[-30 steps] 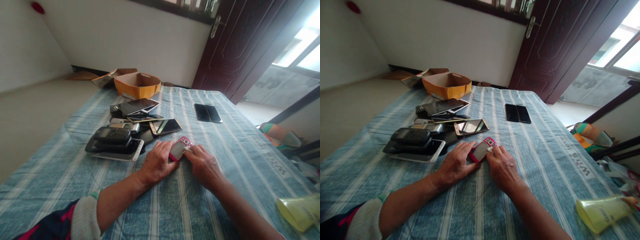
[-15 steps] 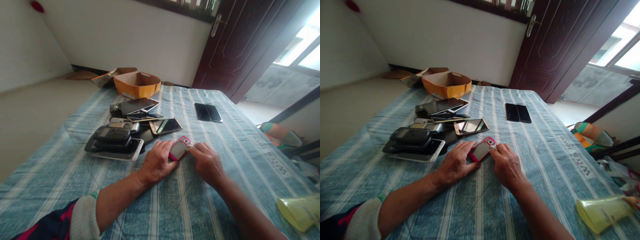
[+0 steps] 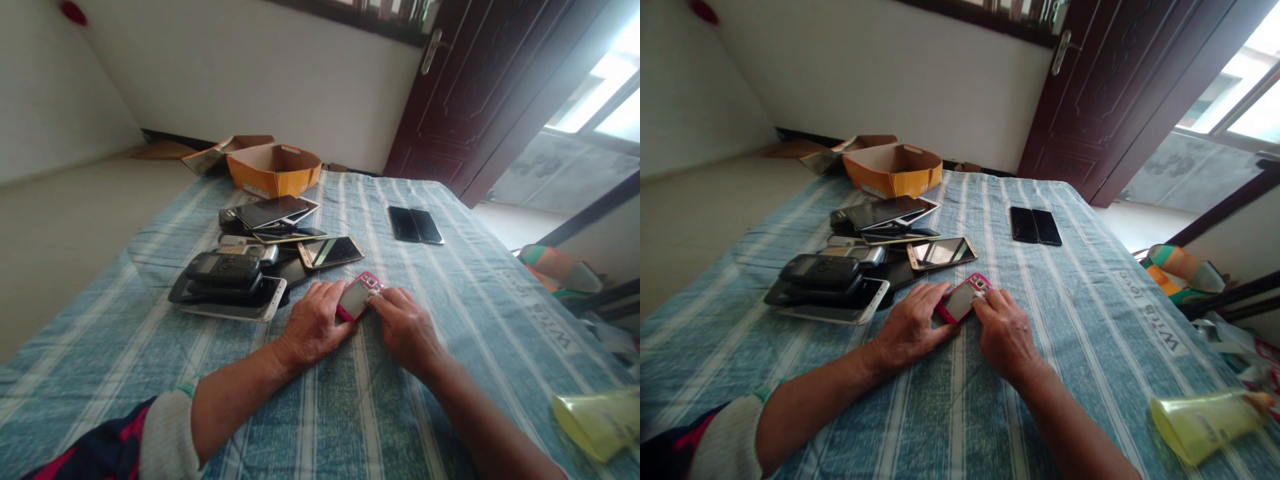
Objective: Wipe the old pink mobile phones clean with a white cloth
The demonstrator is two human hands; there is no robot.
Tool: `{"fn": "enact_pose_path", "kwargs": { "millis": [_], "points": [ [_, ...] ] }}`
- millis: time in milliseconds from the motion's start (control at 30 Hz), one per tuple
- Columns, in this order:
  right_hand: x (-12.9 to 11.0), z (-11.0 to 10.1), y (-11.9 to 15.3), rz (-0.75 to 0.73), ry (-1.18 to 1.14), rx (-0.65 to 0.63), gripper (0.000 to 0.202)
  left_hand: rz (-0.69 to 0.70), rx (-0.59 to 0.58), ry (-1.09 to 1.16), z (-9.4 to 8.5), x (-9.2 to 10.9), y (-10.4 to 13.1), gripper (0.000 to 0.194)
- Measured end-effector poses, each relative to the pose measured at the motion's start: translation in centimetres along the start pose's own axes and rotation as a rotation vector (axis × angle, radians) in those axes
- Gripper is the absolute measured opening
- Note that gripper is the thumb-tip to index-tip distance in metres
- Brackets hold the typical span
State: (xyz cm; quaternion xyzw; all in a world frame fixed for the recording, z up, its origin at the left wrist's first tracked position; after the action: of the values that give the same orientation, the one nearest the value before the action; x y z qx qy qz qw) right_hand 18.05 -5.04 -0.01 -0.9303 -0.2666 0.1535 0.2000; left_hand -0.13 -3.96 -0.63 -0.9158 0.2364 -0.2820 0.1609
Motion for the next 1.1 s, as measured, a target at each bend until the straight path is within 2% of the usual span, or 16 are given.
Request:
{"fn": "enact_pose_path", "kwargs": {
  "millis": [167, 400, 633, 867, 1100],
  "points": [
    [-0.6, 0.3, -0.2, -0.02, 0.066, -0.029, 0.026, -0.017, -0.02, -0.007, 0.0, 0.0, -0.1, 0.048],
    [-2.7, 0.3, 0.4, -0.08, -0.021, -0.078, 0.023, 0.004, 0.006, -0.005, 0.2, -0.3, 0.1, 0.049],
    [-1.5, 0.4, -0.1, -0.027, 0.014, -0.03, 0.024, 0.019, -0.002, -0.019, 0.0, -0.2, 0.0, 0.049],
    [-2.4, 1.0, 0.2, -0.092, -0.005, -0.019, 0.017, -0.018, -0.013, -0.01, 0.2, -0.3, 0.1, 0.048],
    [-1.3, 1.3, -0.5, -0.046, 0.071, 0.056, 0.021, -0.028, -0.005, -0.018, 0.4, -0.5, -0.3, 0.049]
  ]
}}
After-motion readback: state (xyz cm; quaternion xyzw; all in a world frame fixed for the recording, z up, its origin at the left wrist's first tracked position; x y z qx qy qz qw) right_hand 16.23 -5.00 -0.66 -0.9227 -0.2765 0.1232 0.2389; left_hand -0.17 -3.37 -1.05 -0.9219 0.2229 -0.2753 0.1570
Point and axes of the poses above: each hand's wrist, its own y-axis away from the middle knuckle, its own z-axis out of the palm, x = y × z, the point moved 1 cm from there along -y, towards the middle knuckle, and after that the axes turned 2 degrees about y, right-handed, at the moved point
